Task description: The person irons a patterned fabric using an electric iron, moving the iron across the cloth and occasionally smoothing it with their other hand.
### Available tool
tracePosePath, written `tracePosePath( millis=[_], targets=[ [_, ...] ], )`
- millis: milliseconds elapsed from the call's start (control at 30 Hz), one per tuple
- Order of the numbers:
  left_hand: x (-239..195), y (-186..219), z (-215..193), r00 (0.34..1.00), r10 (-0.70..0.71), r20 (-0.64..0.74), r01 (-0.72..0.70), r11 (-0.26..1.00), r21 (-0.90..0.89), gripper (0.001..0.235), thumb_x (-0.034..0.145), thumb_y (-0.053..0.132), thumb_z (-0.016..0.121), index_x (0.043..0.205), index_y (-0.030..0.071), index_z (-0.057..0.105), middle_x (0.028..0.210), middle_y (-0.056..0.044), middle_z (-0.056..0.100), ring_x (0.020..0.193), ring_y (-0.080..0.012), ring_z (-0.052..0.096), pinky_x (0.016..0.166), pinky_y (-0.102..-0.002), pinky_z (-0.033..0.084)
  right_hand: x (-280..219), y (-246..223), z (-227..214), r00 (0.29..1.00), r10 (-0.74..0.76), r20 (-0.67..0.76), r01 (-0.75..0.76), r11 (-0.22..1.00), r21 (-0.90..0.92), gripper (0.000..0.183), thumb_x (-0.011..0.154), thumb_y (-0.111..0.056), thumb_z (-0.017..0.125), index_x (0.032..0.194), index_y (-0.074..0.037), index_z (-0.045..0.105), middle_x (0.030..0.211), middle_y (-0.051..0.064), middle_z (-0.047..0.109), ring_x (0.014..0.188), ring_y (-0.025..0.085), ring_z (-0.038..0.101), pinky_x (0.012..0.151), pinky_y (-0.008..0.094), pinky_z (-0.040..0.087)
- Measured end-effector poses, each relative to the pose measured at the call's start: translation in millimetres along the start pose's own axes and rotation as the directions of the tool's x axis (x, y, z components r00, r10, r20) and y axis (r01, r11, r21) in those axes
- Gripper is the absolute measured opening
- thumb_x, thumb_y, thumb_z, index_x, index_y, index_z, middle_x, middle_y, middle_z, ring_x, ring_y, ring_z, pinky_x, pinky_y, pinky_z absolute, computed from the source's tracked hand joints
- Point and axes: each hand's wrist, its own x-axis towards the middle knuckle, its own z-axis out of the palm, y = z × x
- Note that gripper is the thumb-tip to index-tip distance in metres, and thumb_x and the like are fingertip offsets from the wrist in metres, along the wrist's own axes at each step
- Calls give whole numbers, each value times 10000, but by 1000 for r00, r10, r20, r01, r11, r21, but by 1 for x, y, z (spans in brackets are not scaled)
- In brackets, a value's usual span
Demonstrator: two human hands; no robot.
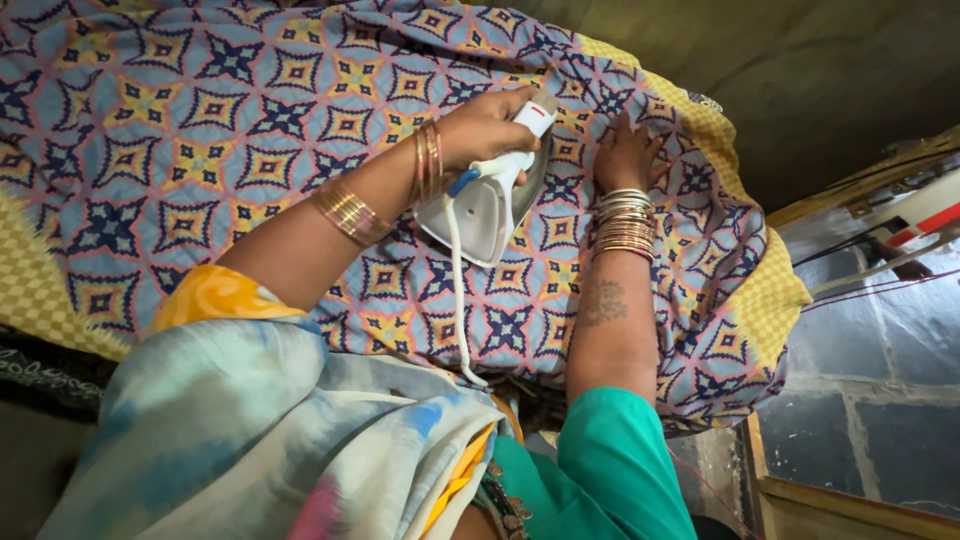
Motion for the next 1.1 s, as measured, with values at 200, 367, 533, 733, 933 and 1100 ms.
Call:
tracePosePath(
  millis=[200,367,533,733,933,1100],
  targets=[
    [51,-1,3,999,21,-40,-17,995,98,398,829,54,658,1219,53,577,826,-86,697,597,-209,731,525,-331,612,-12,-14,-17,1000,9,-8,-9,998,55,359,962,-255,507,1293,-262,644,1452,114,511,1474,431,294,1140,793,76],
    [101,-14,-1,997,59,-52,-54,995,88,316,824,60,654,1127,48,562,805,-97,696,568,-224,732,500,-354,615,-14,-16,-19,999,-14,-39,19,992,124,275,971,-219,539,1208,-238,676,1387,114,558,1439,398,380,1134,819,102],
    [96,-16,-2,995,60,-75,-52,993,105,350,821,58,674,1157,45,574,839,-85,691,592,-209,735,524,-356,634,-14,-20,-15,980,-94,-178,115,987,109,331,860,-169,604,1178,-212,684,1346,134,550,1380,482,317,1024,838,112],
    [26,-5,1,996,35,-81,-26,994,107,504,824,54,648,1315,71,539,860,-80,706,609,-205,738,541,-340,621,-16,-22,-22,990,-96,-103,103,992,70,254,860,-161,609,1075,-212,736,1320,76,587,1409,428,349,1064,808,154],
    [-7,4,10,1000,1,5,-2,999,33,437,845,49,639,1272,67,551,852,-56,654,613,-183,709,544,-327,614,-4,-1,-3,990,-55,-126,71,990,124,272,898,-184,586,1108,-206,756,1256,85,634,1294,356,468,1101,753,178],
    [24,1,12,996,24,87,-28,999,42,310,873,46,654,1163,36,545,847,-69,650,610,-194,721,534,-329,607,14,25,17,970,-168,-177,200,963,181,308,896,-171,594,1157,-146,754,1229,143,644,1245,386,503,1095,552,375]
  ],
)
